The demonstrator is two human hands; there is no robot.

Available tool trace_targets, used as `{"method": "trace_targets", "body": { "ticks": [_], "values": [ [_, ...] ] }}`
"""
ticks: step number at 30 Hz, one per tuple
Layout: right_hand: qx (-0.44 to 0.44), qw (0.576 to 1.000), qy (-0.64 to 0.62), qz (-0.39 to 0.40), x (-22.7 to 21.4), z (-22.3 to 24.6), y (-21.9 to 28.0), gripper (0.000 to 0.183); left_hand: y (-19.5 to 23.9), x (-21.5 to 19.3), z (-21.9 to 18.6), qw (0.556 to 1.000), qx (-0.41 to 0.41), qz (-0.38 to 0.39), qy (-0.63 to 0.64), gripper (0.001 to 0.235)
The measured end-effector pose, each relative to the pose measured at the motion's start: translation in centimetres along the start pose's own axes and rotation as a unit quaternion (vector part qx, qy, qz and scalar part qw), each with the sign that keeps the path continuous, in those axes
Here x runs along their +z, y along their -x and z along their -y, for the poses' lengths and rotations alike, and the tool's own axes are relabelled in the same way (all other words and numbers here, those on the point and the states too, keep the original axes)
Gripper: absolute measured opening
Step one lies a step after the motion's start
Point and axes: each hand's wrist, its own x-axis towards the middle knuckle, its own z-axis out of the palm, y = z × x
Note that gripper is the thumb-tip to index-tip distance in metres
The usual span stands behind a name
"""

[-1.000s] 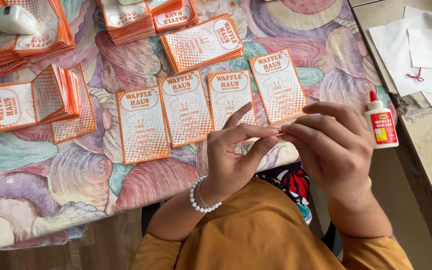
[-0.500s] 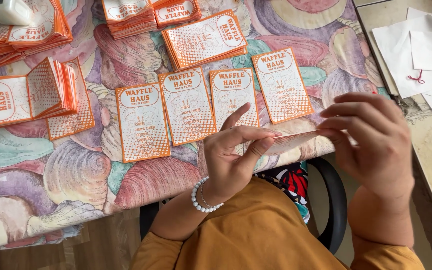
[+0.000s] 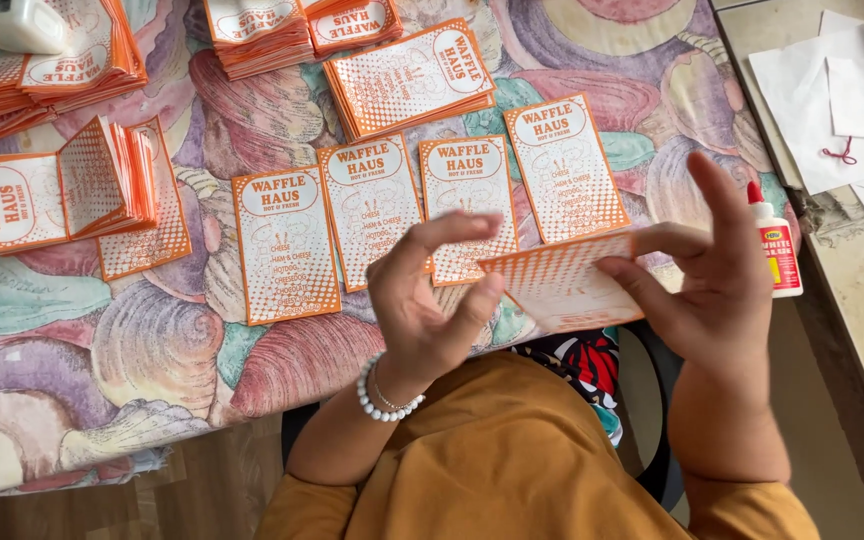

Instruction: Applying glue to paper bag templates and folding them to assemble the bags.

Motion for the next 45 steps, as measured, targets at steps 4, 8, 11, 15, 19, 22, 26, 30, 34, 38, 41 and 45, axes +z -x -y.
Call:
{"method": "trace_targets", "body": {
  "ticks": [4,8,11,15,19,22,26,30,34,38,41,45],
  "values": [
    [-0.061,0.973,0.197,0.102,0.1,2.9,-1.7,0.089,-1.7,0.4,-1.7,0.973,0.035,0.13,-0.189,0.053],
    [-0.114,0.961,0.21,0.136,-0.7,4.0,-2.4,0.078,-0.5,1.8,0.2,0.972,0.045,0.145,-0.178,0.012],
    [-0.056,0.978,0.152,0.129,-3.6,3.0,-2.4,0.086,0.6,2.0,0.9,0.988,0.032,0.072,-0.136,0.006],
    [0.003,0.996,0.051,0.071,-4.7,0.8,-1.1,0.088,1.9,1.9,2.4,0.997,-0.047,-0.038,-0.051,0.008],
    [0.019,0.999,0.019,-0.026,-3.4,-0.6,0.3,0.08,2.0,2.1,3.1,0.993,-0.106,-0.06,0.01,0.018],
    [0.042,0.998,0.025,-0.035,-3.3,-0.5,0.3,0.079,1.9,2.1,2.7,0.993,-0.108,-0.047,0.003,0.015],
    [0.015,0.991,-0.043,-0.122,-3.6,-2.6,0.9,0.079,2.1,2.5,3.0,0.991,-0.114,-0.064,0.026,0.012],
    [-0.029,0.982,-0.065,-0.175,-3.5,-3.2,1.2,0.067,2.3,2.7,3.4,0.988,-0.113,-0.081,0.063,0.013],
    [-0.007,0.974,-0.071,-0.214,-3.9,-3.5,1.7,0.073,1.9,2.5,2.6,0.988,-0.119,-0.066,0.076,0.015],
    [-0.021,0.973,-0.048,-0.224,-4.0,-3.2,1.8,0.077,1.8,2.0,3.0,0.991,-0.117,-0.055,0.027,0.017],
    [-0.03,0.973,-0.04,-0.225,-4.3,-3.1,2.0,0.079,1.5,1.5,3.2,0.993,-0.105,-0.045,0.004,0.014],
    [-0.031,0.975,-0.031,-0.217,-4.5,-3.1,2.2,0.085,1.4,0.9,3.2,0.991,-0.13,-0.032,-0.018,0.015]
  ]
}}
